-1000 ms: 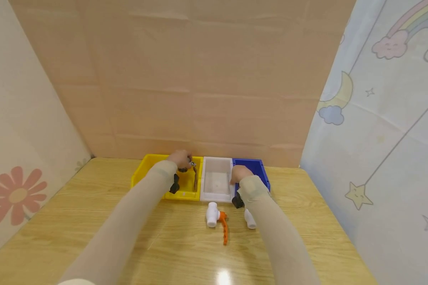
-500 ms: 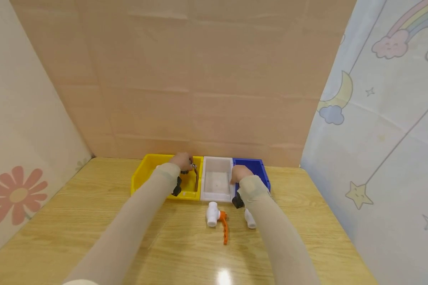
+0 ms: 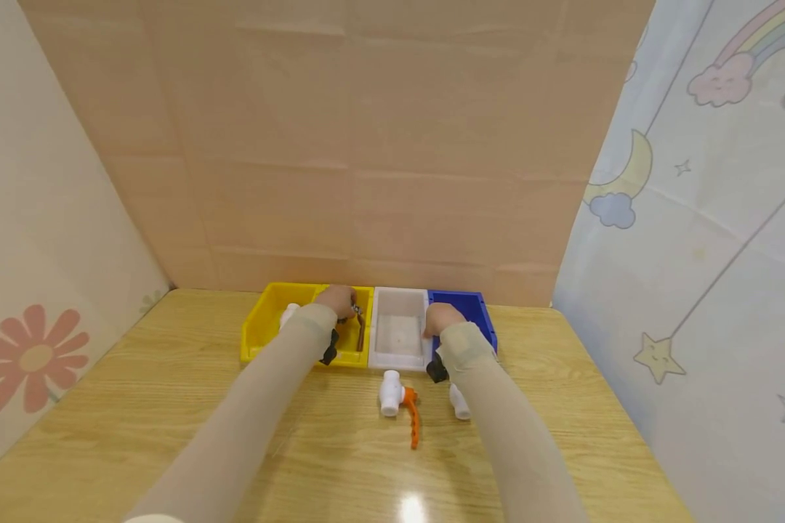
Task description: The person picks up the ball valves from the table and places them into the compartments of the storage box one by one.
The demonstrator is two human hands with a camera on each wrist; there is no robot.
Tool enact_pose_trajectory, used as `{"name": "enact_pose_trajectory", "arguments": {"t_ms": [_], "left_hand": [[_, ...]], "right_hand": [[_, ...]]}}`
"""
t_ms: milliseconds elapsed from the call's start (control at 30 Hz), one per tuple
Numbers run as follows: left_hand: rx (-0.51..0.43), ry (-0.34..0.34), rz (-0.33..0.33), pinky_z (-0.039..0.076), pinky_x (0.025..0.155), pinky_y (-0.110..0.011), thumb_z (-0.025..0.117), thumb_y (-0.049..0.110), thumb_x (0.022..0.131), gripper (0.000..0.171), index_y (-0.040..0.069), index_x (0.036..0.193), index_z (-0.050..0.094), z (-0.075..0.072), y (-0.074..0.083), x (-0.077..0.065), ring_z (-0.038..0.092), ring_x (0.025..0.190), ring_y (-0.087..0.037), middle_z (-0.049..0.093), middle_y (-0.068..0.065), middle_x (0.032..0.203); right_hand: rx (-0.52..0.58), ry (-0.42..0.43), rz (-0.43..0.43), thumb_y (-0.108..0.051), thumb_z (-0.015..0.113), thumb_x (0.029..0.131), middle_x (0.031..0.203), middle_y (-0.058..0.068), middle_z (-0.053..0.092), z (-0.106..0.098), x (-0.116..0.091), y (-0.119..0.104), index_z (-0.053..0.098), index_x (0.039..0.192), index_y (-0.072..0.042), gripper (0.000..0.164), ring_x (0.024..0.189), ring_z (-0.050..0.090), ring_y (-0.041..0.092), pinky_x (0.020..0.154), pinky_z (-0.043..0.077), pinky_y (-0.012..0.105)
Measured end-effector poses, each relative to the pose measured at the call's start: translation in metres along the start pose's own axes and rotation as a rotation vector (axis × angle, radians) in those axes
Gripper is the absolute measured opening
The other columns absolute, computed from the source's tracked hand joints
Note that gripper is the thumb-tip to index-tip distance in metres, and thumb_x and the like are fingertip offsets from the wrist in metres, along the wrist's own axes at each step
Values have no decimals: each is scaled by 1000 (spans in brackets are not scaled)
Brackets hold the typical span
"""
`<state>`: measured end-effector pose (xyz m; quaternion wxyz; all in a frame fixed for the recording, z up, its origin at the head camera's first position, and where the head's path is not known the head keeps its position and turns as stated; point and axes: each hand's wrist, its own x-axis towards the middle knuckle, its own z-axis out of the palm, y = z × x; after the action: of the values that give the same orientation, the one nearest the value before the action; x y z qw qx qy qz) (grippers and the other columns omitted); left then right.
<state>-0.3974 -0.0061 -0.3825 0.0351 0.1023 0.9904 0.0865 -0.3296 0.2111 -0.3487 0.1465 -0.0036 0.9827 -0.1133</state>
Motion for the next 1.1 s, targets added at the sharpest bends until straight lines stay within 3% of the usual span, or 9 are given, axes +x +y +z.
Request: {"name": "enact_pose_trajectory", "arguments": {"t_ms": [233, 533, 900, 1100], "left_hand": [[42, -38, -16, 48, 81, -33, 65, 20, 87, 26, 12, 111, 64, -1, 4, -5, 58, 95, -20, 64, -4, 106], [5, -58, -54, 49, 81, -33, 66, 18, 86, 26, 10, 111, 64, -1, 3, -11, 59, 96, -20, 64, -6, 107], [-10, -66, -84, 49, 83, -34, 65, 16, 87, 28, 10, 114, 64, 10, -3, -3, 58, 99, -21, 63, -7, 110], [6, -55, -83, 50, 80, -34, 61, 14, 89, 19, 8, 107, 66, 12, -1, -3, 60, 95, -22, 65, -8, 104]], "right_hand": [[8, -4, -1, -17, 70, 81, 70, 11, 62, 0, -1, 0, 63, 80, -2, 16, 58, 65, 20, 46, 47, 22], [18, -10, 1, -16, 70, 82, 74, 11, 63, 2, -1, -4, 63, 84, -2, 16, 61, 66, 22, 47, 47, 22], [11, -11, 15, -17, 70, 82, 77, 11, 62, 3, 0, -8, 64, 90, 0, 19, 69, 67, 23, 48, 47, 22], [5, -9, 21, -18, 70, 82, 79, 13, 64, 3, 0, -6, 65, 87, -1, 18, 67, 66, 22, 48, 47, 22]]}}
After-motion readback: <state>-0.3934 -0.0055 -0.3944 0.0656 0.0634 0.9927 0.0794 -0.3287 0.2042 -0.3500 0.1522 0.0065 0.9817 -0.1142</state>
